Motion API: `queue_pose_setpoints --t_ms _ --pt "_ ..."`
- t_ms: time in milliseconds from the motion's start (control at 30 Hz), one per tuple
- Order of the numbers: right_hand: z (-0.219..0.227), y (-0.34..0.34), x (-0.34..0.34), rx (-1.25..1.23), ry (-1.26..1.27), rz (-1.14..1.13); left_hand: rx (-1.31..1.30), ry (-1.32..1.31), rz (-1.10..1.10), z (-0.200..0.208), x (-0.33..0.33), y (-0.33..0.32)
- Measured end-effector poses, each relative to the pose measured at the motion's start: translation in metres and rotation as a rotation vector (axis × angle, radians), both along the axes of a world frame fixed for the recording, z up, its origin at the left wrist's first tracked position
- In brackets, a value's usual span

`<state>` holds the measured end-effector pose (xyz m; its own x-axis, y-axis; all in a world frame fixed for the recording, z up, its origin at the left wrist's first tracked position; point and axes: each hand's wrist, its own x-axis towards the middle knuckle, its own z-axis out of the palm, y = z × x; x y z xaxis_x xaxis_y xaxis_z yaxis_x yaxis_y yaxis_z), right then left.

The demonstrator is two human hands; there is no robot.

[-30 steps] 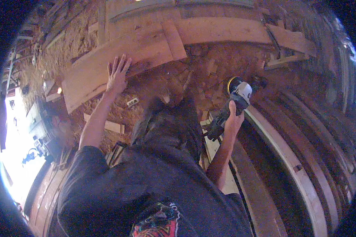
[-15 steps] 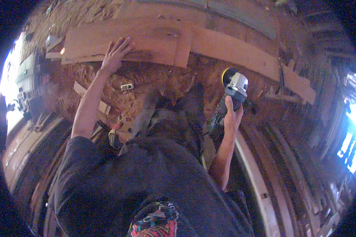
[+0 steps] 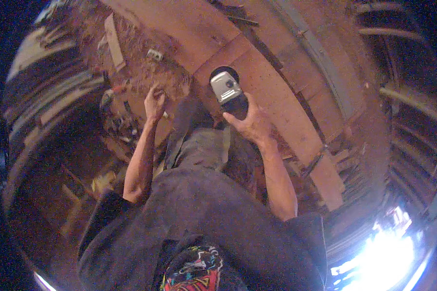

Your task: The person uses an orbital sander to smooth the surface of a wooden plank in a workshop. They hold the plank with one hand and operate the sander with the other, moving it back and forth across the wood. The person occasionally lifts and repositions the plank to sand different areas.

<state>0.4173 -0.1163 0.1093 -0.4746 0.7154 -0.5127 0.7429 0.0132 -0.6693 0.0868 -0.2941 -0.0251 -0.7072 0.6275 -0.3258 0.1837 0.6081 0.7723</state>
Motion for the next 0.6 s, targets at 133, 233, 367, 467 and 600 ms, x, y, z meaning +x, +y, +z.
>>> queue_pose_setpoints --t_ms 133,233,367,467,600 --pt "0.01 0.044 0.01 -0.071 -0.022 0.2 -0.272 -0.087 0.139 -0.046 0.105 -0.115" --pt "0.019 0.05 0.014 -0.121 0.047 0.231 -0.623 -0.251 0.157 -0.063 0.177 -0.205" --pt "-0.001 0.055 0.021 -0.018 0.168 0.296 -0.782 -0.444 0.186 -0.068 0.25 -0.241" --pt "-0.003 0.061 0.022 0.001 0.113 0.322 -0.59 -0.55 0.316 -0.045 0.274 -0.184" --pt "-0.01 0.063 0.021 -0.011 0.129 0.331 -0.474 -0.384 0.28 -0.046 0.273 -0.155"
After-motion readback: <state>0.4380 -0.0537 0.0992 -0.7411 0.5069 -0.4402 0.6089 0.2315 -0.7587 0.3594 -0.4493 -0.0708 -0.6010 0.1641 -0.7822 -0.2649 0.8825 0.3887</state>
